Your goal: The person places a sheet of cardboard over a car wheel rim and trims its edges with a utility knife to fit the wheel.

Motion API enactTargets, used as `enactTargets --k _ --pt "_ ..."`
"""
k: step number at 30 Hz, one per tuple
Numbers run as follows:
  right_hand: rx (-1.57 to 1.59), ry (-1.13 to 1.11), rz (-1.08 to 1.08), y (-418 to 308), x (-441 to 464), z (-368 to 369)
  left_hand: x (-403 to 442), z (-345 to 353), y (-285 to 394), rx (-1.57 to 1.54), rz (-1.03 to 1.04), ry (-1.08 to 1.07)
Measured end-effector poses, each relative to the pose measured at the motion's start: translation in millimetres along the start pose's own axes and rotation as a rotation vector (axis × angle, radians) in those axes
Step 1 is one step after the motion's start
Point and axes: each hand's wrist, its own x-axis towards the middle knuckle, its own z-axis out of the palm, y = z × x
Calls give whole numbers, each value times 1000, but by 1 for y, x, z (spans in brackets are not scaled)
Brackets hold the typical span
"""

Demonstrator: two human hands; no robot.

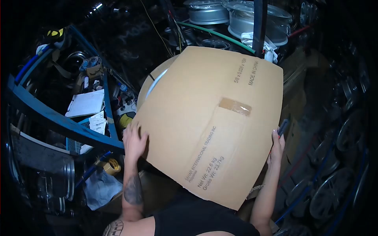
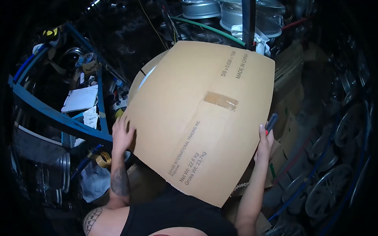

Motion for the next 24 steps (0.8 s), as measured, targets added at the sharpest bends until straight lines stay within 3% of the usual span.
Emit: enactTargets --k 1,3,6,9,13,15,17,18,22,24 --pt "7 -38 32 2 5 -3 -22 -4 -8 42 -65 26" --pt "13 -122 92 13 19 -12 -64 -25 10 64 -378 -205" --pt "114 -117 15 30 16 -6 -88 -41 35 -503 -586 -478" --pt "203 -147 -5 39 20 -3 -97 7 20 -1186 -284 -74" --pt "237 -103 -19 33 4 36 -38 -31 64 -1732 -280 345" --pt "227 46 -31 36 -13 67 2 -7 41 -1840 -317 385" --pt "137 174 -109 58 -26 97 35 9 16 -2005 -371 169" --pt "92 243 -152 67 -36 109 39 2 19 -1950 -341 132" --pt "84 202 -199 75 -82 140 27 -2 16 -1520 -227 20" --pt "-55 113 -173 76 -97 128 21 13 -8 -1446 -241 -54"
